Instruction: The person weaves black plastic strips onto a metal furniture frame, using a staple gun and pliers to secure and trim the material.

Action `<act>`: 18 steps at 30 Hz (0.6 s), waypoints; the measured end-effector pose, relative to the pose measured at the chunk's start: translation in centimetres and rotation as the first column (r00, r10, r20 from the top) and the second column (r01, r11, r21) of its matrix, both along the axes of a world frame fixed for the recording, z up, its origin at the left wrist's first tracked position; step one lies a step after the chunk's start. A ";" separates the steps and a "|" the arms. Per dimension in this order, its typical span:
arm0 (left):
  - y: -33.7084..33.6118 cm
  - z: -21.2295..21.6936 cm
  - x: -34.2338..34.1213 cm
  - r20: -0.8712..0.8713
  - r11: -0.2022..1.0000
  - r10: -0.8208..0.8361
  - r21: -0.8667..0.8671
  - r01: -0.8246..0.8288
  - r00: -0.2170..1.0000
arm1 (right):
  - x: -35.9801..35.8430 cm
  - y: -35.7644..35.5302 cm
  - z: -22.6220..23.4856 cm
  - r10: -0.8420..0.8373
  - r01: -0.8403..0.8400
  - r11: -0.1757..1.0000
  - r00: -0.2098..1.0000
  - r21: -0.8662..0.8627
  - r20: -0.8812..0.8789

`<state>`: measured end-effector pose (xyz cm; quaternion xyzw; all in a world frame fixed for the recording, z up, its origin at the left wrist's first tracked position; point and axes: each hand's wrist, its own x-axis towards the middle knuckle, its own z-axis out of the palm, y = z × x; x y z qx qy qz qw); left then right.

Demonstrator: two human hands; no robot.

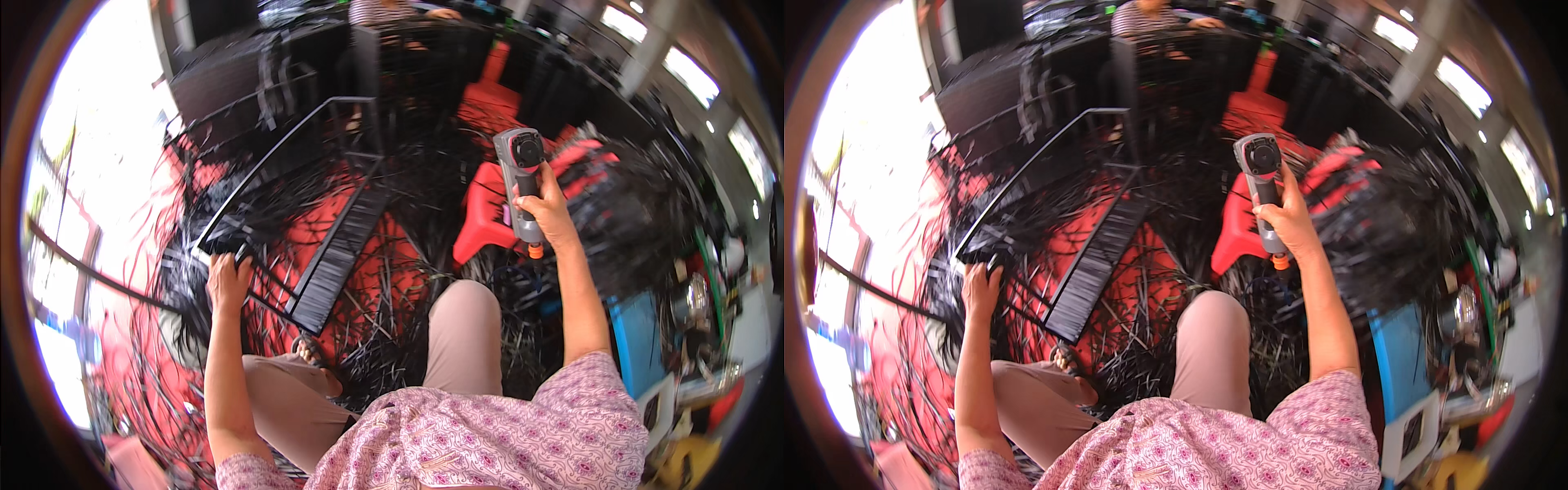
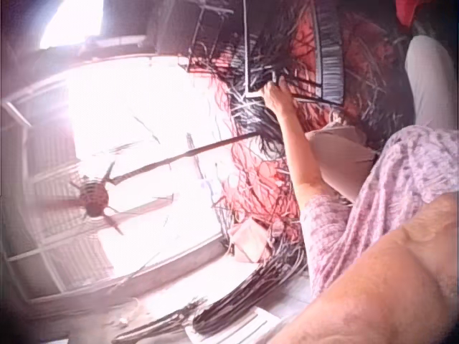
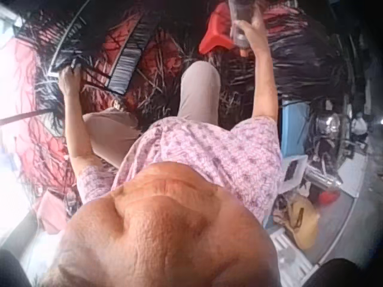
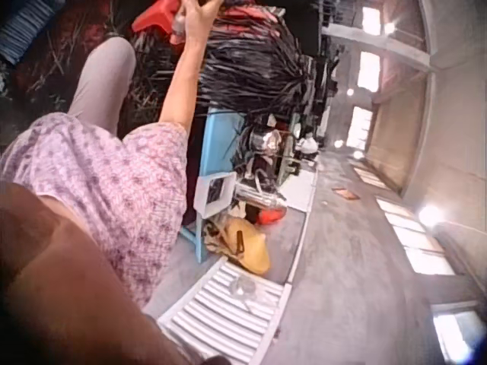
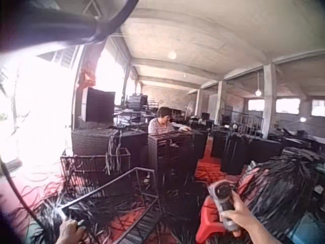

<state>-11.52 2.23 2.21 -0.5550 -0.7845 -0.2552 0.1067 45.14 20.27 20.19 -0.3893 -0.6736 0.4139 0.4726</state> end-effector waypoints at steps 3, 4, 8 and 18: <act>-0.1 2.2 3.3 -0.195 0.974 0.105 -0.180 -0.141 0.975 | 10.7 -5.9 1.2 -0.169 0.169 0.982 0.986 -0.080 0.010; 0.3 1.6 2.7 -0.273 0.968 0.077 -0.210 -0.137 0.959 | 13.4 -8.6 2.3 -0.209 0.209 0.972 0.978 -0.107 0.015; 0.8 -0.1 2.3 -0.287 0.978 -0.072 -0.209 0.010 0.955 | 26.4 -16.2 1.4 -0.389 0.370 0.911 0.917 -0.179 -0.084; -1.8 -1.5 10.2 -0.175 0.978 -0.210 -0.043 0.205 0.962 | 53.1 -22.6 -3.5 -0.800 0.932 0.301 0.132 0.200 0.586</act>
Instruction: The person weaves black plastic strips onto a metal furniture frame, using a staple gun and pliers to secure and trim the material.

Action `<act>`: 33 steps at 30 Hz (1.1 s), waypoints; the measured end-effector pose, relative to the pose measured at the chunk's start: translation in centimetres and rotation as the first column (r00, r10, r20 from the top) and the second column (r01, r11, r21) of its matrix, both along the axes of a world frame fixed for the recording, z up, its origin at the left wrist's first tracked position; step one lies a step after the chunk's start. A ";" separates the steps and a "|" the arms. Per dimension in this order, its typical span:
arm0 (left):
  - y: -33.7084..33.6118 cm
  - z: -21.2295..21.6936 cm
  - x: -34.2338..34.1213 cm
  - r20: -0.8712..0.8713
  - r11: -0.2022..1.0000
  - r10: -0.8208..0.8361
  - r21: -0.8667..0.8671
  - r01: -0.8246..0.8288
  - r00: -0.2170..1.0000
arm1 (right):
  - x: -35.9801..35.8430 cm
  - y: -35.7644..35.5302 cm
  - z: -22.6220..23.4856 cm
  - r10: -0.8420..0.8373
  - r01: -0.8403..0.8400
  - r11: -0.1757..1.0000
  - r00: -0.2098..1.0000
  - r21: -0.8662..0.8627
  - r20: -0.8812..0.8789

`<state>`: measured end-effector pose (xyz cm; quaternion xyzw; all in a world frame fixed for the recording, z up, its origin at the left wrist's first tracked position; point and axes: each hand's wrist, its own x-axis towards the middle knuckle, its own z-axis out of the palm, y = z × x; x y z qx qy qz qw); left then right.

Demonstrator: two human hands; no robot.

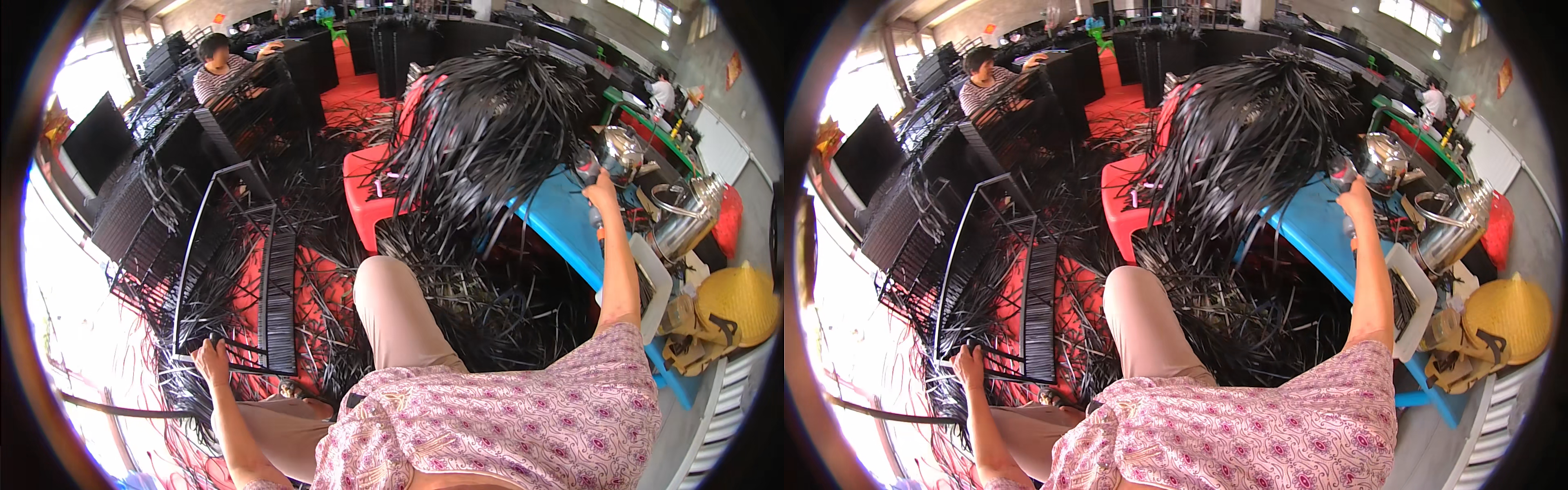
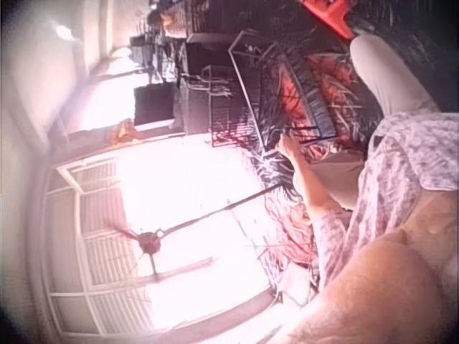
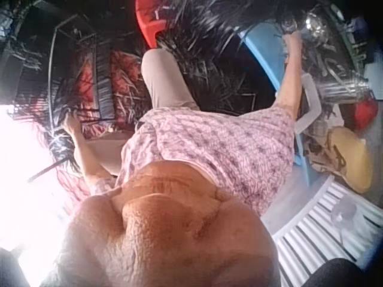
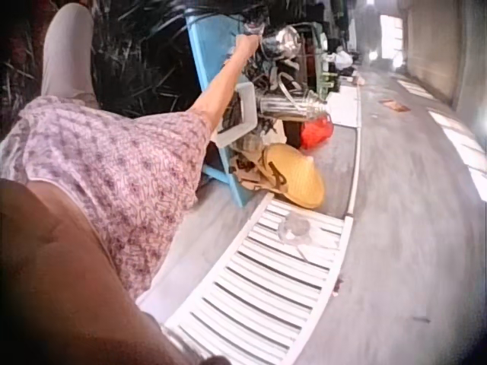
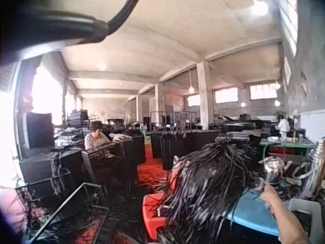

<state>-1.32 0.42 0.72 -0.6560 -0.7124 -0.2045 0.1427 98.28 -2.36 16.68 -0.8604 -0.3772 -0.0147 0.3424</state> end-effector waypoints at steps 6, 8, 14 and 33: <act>-3.8 0.4 5.2 -0.012 0.998 -0.030 0.056 0.030 0.999 | 6.9 4.3 -6.5 -0.175 0.172 0.937 0.984 -0.303 0.020; -5.5 1.1 7.7 -0.027 0.995 -0.078 0.066 0.080 0.997 | 6.8 3.4 -8.0 -0.123 0.127 0.902 0.992 -0.413 0.037; -11.0 1.0 10.5 0.018 0.975 -0.217 0.047 0.216 0.976 | 4.9 2.3 -11.6 -0.405 0.489 0.834 0.857 -0.255 0.319; -7.1 2.6 5.2 0.025 0.989 -0.132 -0.057 0.133 0.991 | -78.9 16.9 -10.6 0.755 -0.858 -0.479 -0.511 -0.186 0.410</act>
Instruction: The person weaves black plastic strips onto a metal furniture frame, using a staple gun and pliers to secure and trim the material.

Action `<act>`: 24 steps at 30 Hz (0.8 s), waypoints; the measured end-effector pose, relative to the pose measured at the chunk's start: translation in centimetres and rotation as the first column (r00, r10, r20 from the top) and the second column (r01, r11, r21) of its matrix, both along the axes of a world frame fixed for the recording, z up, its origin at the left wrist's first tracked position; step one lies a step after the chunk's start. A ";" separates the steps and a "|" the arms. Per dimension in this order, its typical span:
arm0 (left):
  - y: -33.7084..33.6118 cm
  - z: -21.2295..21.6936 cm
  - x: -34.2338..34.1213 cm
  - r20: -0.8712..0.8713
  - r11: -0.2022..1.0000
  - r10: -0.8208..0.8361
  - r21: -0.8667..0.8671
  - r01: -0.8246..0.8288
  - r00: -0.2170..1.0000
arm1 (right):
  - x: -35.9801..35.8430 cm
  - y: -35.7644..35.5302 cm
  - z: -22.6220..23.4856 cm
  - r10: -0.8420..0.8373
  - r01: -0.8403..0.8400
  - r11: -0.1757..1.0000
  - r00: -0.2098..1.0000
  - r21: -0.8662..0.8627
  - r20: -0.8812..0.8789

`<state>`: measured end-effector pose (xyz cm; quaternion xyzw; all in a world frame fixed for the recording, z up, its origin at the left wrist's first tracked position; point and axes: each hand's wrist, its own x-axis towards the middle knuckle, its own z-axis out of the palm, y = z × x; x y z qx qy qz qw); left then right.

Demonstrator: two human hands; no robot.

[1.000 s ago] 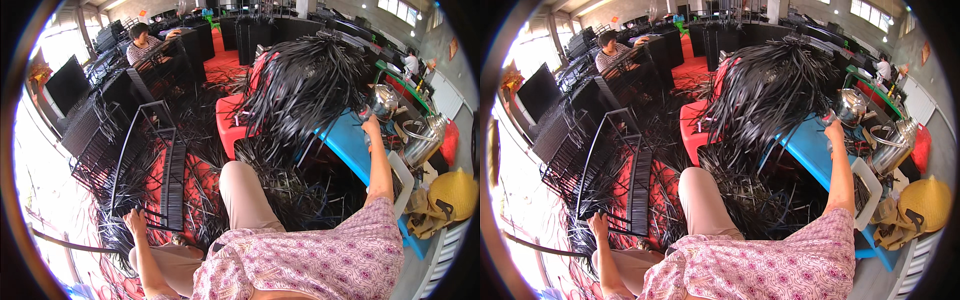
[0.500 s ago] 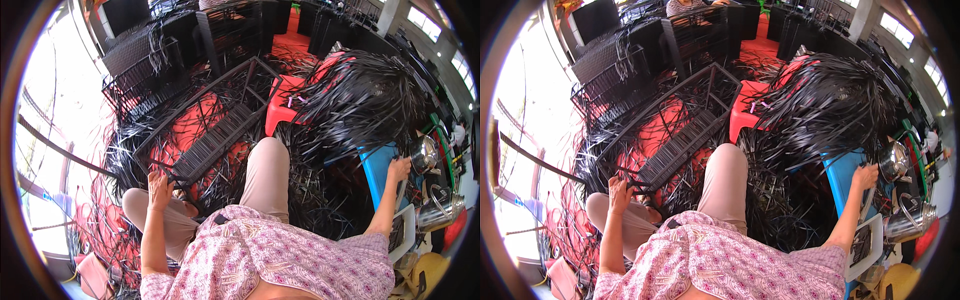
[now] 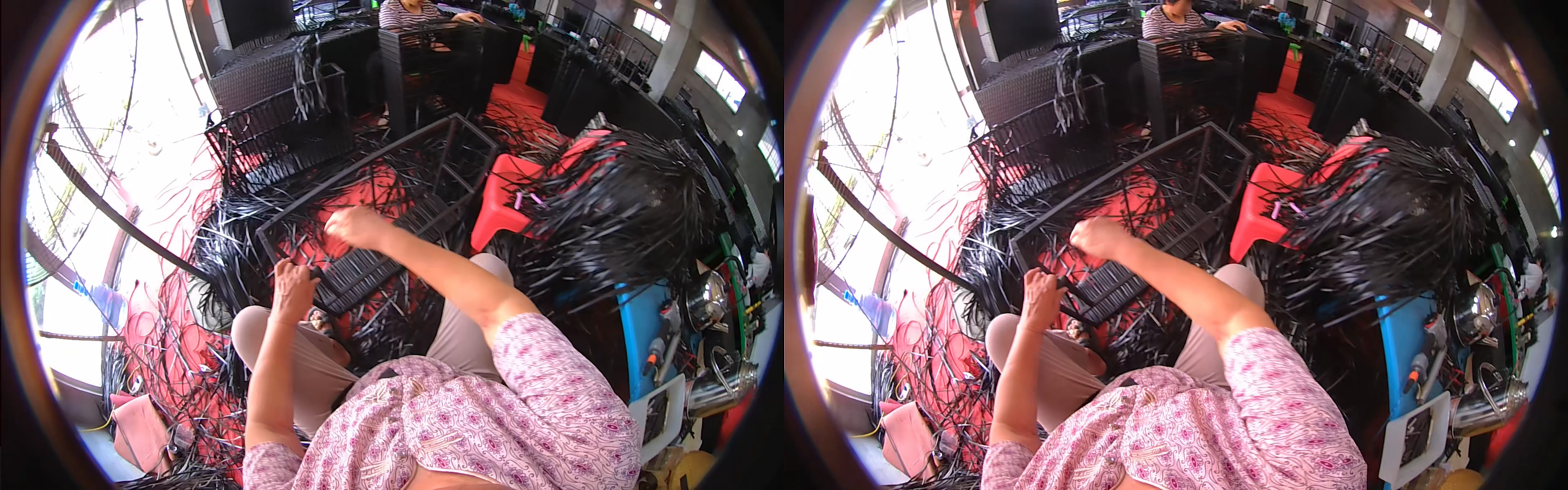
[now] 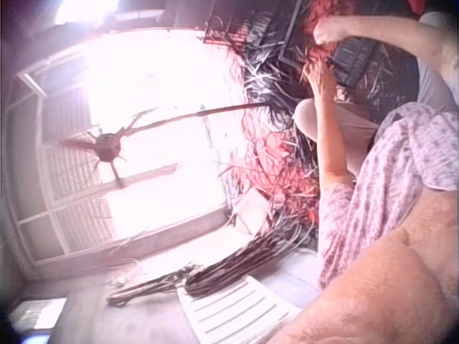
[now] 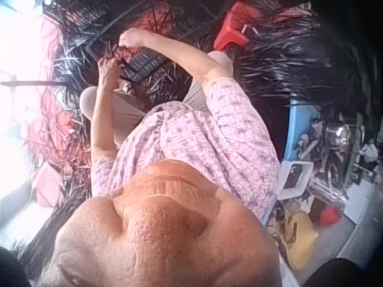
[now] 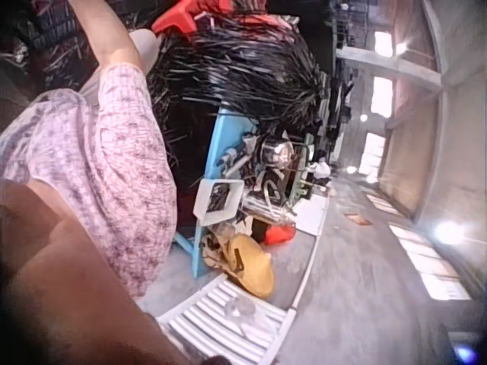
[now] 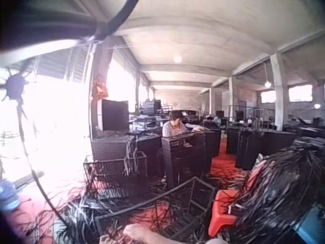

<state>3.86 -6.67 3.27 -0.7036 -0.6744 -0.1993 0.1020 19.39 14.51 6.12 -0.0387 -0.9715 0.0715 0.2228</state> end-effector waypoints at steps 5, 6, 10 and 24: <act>0.4 -0.8 -1.3 -0.028 0.999 -0.038 -0.017 0.037 0.999 | -10.1 -2.4 -5.1 0.124 0.327 0.834 0.673 -0.444 0.729; 0.2 -0.7 -1.4 -0.035 0.999 -0.033 0.009 0.033 0.999 | -10.5 -3.2 -4.7 0.145 0.580 0.622 0.574 -0.525 0.806; 0.1 -1.3 -2.4 -0.007 0.999 -0.021 0.044 0.021 1.000 | -10.8 -2.2 -5.2 0.245 0.635 0.508 0.541 -0.582 0.805; 0.5 -3.9 -2.8 0.080 0.961 0.140 0.227 -0.155 0.987 | -12.2 -3.0 -6.4 -0.039 0.124 -0.208 0.990 -0.970 0.135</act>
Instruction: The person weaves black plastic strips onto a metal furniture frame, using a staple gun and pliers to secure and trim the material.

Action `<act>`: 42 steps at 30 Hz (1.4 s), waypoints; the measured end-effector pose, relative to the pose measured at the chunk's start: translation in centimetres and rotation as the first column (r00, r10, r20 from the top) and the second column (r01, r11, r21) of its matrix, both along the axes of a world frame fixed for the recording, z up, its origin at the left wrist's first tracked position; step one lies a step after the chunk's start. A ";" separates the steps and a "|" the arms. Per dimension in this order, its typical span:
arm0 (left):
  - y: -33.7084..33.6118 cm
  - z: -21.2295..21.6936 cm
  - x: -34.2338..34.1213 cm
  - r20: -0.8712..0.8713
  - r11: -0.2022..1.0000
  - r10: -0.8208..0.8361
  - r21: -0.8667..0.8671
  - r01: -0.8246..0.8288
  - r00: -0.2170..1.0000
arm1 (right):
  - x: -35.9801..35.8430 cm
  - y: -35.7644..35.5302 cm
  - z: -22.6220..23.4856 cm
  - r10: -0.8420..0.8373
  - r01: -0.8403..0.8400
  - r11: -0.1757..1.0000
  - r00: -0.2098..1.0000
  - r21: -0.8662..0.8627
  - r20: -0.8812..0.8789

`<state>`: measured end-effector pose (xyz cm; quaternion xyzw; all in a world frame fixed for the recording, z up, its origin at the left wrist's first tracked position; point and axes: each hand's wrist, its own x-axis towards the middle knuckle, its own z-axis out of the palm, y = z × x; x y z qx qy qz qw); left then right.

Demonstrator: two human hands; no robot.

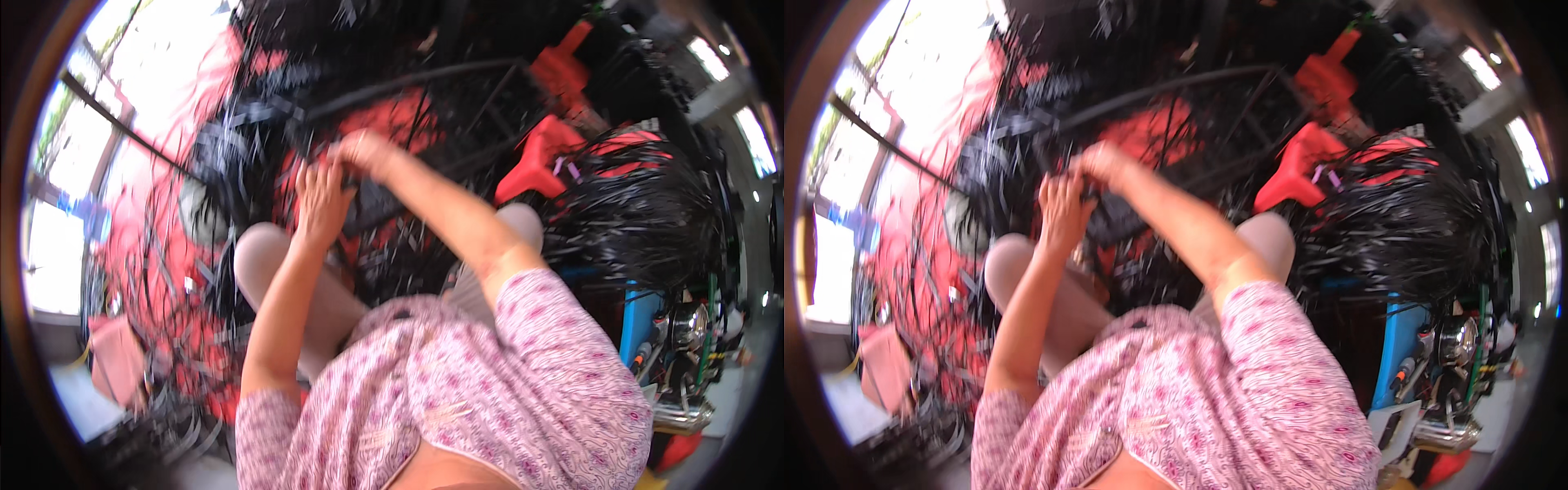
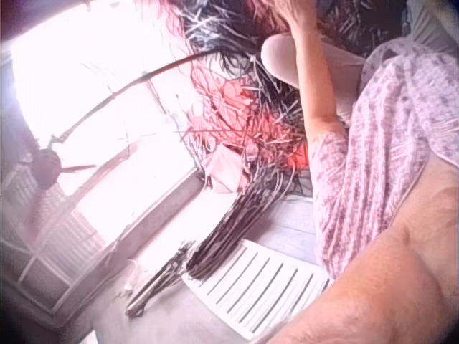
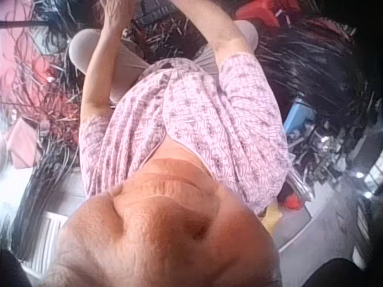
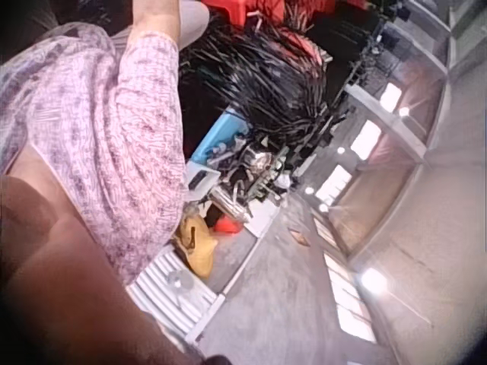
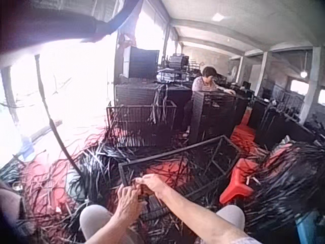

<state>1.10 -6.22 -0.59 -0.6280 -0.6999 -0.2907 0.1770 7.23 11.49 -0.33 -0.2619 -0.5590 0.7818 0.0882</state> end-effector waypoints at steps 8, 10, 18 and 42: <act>1.3 0.1 -2.6 0.233 0.997 -0.068 -0.027 0.077 0.970 | 2.7 -3.9 9.5 -0.112 0.175 0.959 0.956 0.224 -0.271; 2.0 0.2 -3.1 0.272 0.996 -0.083 -0.003 0.087 0.959 | 3.8 -5.2 10.8 -0.160 0.222 0.967 0.912 0.128 -0.377; 3.9 -0.5 -5.5 0.318 0.997 -0.070 0.048 0.058 0.946 | 16.1 0.1 22.2 0.137 0.089 0.977 0.431 0.193 -0.892; 7.8 0.0 -8.9 0.305 0.991 -0.132 0.078 0.113 0.943 | 19.1 -1.8 6.0 -0.399 0.267 0.601 0.917 0.753 -0.007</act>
